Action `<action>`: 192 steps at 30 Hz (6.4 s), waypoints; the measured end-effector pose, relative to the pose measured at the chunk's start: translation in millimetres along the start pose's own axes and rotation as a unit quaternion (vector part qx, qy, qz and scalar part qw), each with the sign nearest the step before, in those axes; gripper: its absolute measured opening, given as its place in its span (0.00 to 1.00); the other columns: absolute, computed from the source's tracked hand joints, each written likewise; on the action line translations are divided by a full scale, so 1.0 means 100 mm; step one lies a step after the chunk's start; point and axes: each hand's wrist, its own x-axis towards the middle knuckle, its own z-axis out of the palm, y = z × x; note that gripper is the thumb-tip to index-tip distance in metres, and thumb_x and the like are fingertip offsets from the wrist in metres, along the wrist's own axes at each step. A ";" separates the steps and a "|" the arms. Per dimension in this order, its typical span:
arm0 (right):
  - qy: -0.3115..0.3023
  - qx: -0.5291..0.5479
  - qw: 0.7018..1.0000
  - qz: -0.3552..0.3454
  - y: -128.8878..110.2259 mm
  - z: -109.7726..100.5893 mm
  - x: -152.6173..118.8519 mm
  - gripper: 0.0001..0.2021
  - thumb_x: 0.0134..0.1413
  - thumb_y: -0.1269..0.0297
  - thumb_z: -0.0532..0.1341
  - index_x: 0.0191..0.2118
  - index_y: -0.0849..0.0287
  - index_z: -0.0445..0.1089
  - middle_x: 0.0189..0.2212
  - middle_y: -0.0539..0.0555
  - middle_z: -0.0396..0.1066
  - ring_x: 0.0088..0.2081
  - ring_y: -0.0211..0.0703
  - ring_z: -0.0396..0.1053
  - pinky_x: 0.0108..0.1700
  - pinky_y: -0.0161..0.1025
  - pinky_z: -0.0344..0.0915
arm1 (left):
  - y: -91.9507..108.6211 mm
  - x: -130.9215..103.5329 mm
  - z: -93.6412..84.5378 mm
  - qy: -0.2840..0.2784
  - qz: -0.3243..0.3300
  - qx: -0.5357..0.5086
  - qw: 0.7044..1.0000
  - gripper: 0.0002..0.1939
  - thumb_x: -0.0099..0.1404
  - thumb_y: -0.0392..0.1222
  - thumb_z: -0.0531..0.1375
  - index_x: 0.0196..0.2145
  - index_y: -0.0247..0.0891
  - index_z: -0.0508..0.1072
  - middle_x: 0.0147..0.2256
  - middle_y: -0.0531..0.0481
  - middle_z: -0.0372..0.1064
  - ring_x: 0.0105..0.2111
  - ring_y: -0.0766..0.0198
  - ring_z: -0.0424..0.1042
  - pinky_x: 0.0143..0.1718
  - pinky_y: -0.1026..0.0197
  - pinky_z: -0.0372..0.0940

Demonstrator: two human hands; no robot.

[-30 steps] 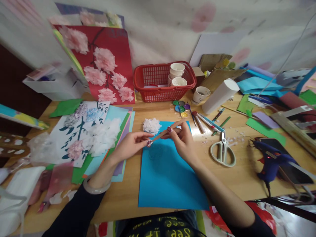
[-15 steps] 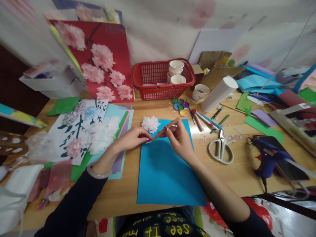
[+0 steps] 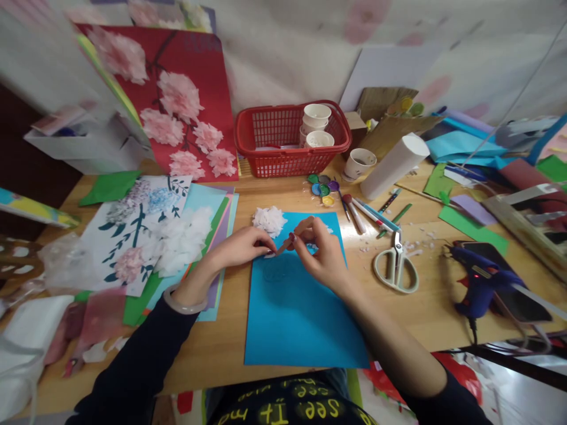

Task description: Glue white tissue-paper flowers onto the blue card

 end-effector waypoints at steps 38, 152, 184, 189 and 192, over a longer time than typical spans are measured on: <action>0.007 -0.053 0.996 -0.078 0.04 0.08 -0.01 0.05 0.65 0.68 0.54 0.37 0.52 0.57 0.31 0.51 0.72 0.32 0.42 0.75 0.33 0.39 0.70 | -0.03 -0.01 -0.01 0.018 0.021 0.002 1.000 0.10 0.65 0.34 0.56 0.38 0.38 0.78 0.38 0.48 0.78 0.40 0.59 0.74 0.42 0.59 0.64; 0.231 0.116 0.958 -0.122 0.14 0.08 -0.16 0.08 0.67 0.57 0.55 0.37 0.53 0.60 0.17 0.43 0.66 0.17 0.35 0.66 0.20 0.35 0.65 | 0.26 -0.17 0.26 0.180 0.032 -0.150 0.972 0.07 0.61 0.43 0.62 0.34 0.39 0.77 0.36 0.46 0.78 0.40 0.56 0.77 0.40 0.58 0.68; 0.066 -0.055 0.991 -0.105 0.36 0.15 -0.16 0.06 0.67 0.59 0.54 0.37 0.53 0.60 0.23 0.46 0.69 0.22 0.36 0.68 0.27 0.34 0.63 | 0.11 -0.09 0.30 0.174 -0.011 0.157 0.972 0.10 0.64 0.40 0.57 0.35 0.43 0.80 0.45 0.46 0.74 0.52 0.46 0.65 0.55 0.44 0.54; 0.058 -0.058 0.992 -0.094 0.36 0.16 -0.15 0.07 0.67 0.58 0.54 0.37 0.53 0.59 0.24 0.47 0.71 0.22 0.36 0.69 0.27 0.34 0.64 | 0.13 -0.09 0.30 0.171 -0.008 0.157 0.973 0.10 0.65 0.40 0.57 0.37 0.42 0.80 0.46 0.46 0.75 0.53 0.45 0.65 0.56 0.43 0.53; 0.056 -0.060 0.992 -0.096 0.36 0.16 -0.15 0.06 0.67 0.59 0.54 0.37 0.53 0.59 0.24 0.47 0.72 0.22 0.37 0.69 0.28 0.34 0.64 | 0.12 -0.14 0.28 0.169 -0.003 0.149 0.974 0.12 0.65 0.38 0.56 0.43 0.41 0.78 0.49 0.45 0.74 0.54 0.47 0.66 0.58 0.44 0.55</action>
